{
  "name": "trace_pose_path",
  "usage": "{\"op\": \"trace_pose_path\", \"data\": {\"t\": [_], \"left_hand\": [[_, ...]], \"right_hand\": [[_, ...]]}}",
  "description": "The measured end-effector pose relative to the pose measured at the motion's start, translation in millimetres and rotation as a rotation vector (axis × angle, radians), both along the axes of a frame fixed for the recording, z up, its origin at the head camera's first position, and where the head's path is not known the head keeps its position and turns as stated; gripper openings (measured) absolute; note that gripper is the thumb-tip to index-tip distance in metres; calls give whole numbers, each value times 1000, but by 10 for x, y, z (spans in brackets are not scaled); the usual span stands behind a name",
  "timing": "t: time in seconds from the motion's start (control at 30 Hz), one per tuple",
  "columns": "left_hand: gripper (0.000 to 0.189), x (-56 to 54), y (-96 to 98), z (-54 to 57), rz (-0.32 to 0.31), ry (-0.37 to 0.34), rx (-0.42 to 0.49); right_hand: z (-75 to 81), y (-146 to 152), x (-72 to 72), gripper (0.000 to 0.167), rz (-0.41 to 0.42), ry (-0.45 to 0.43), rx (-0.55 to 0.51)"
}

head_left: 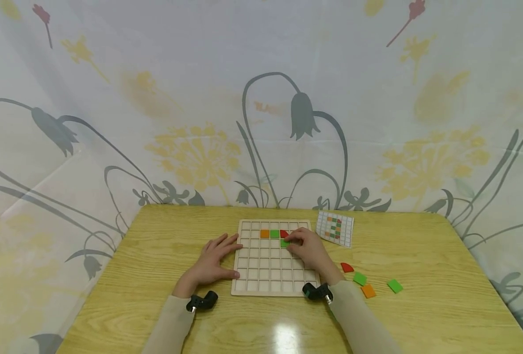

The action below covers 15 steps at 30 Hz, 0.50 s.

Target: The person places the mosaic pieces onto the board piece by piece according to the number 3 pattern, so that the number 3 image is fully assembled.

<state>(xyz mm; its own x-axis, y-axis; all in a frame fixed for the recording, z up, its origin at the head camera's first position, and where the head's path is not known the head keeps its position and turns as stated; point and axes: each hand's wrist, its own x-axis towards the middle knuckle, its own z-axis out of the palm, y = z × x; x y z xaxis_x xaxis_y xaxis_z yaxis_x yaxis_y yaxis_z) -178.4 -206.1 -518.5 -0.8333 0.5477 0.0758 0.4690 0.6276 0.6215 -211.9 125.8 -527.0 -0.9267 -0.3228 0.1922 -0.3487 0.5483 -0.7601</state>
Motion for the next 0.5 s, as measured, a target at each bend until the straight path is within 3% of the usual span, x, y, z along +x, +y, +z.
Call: {"op": "trace_pose_path", "data": {"t": [0.5], "left_hand": [[74,4,-5,6,-7,1,3]], "right_hand": [[121,122,24,21,53,-84,-55]]}}
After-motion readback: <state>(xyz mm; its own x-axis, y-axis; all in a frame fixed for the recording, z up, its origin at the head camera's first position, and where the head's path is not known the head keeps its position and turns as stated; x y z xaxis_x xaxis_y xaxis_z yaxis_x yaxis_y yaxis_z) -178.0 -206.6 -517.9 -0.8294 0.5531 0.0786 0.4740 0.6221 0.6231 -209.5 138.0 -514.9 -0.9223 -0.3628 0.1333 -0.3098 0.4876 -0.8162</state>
